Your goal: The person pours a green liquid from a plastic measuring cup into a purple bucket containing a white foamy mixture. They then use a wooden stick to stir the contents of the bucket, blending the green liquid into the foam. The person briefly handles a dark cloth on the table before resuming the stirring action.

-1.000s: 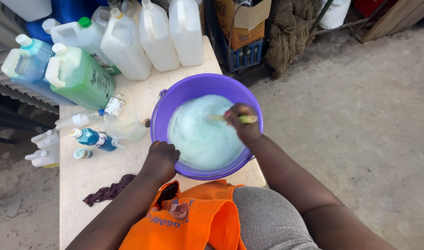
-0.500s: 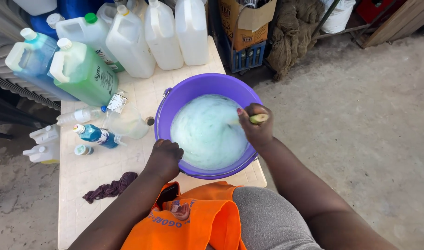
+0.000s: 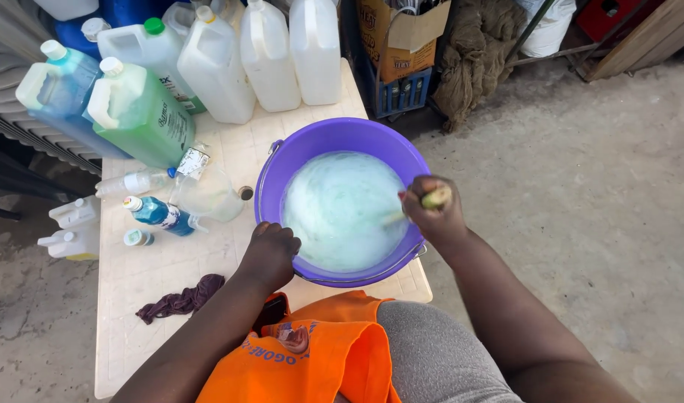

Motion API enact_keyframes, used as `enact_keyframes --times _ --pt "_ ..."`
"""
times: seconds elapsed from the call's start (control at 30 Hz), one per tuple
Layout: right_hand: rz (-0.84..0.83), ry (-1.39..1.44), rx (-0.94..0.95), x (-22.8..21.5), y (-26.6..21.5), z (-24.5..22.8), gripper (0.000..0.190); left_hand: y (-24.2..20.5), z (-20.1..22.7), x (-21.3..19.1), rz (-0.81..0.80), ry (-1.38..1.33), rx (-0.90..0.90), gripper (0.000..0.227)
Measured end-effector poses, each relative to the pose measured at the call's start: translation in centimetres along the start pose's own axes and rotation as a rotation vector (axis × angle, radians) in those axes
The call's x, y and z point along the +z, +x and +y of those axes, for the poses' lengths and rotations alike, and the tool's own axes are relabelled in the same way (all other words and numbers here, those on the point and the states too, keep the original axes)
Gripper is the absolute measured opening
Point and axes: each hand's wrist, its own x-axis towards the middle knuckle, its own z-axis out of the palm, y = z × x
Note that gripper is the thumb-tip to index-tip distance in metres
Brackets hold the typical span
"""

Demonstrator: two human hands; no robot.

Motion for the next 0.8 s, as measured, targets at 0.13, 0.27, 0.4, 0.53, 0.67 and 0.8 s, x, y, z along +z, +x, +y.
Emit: enact_keyframes --times 0.13,0.27,0.4,0.53,0.67,0.8 --pt "0.254 -0.035 -0.072 2.2 2.3 7.7 0.03 0.0 0.0 -0.2 0.009 0.013 -0.013 0.012" --pt "-0.052 0.553 -0.023 3.8 0.0 9.0 0.02 0.4 0.1 0.9 0.039 0.024 0.028 0.011" --pt "-0.309 0.511 0.111 3.6 -3.2 0.4 0.034 0.0 -0.9 1.5 0.066 -0.041 0.061 0.011" --pt "-0.124 0.097 0.035 2.7 -4.1 -2.3 0.036 0.6 -2.5 3.0 0.121 -0.09 0.148 0.008" --pt "0.216 -0.153 -0.114 3.3 -3.0 3.4 0.035 0.9 -4.0 2.6 0.14 -0.163 0.2 0.013" --pt "0.38 0.35 -0.043 6.5 -1.6 8.0 0.038 1.7 -4.8 1.9 0.214 -0.17 0.276 0.022"
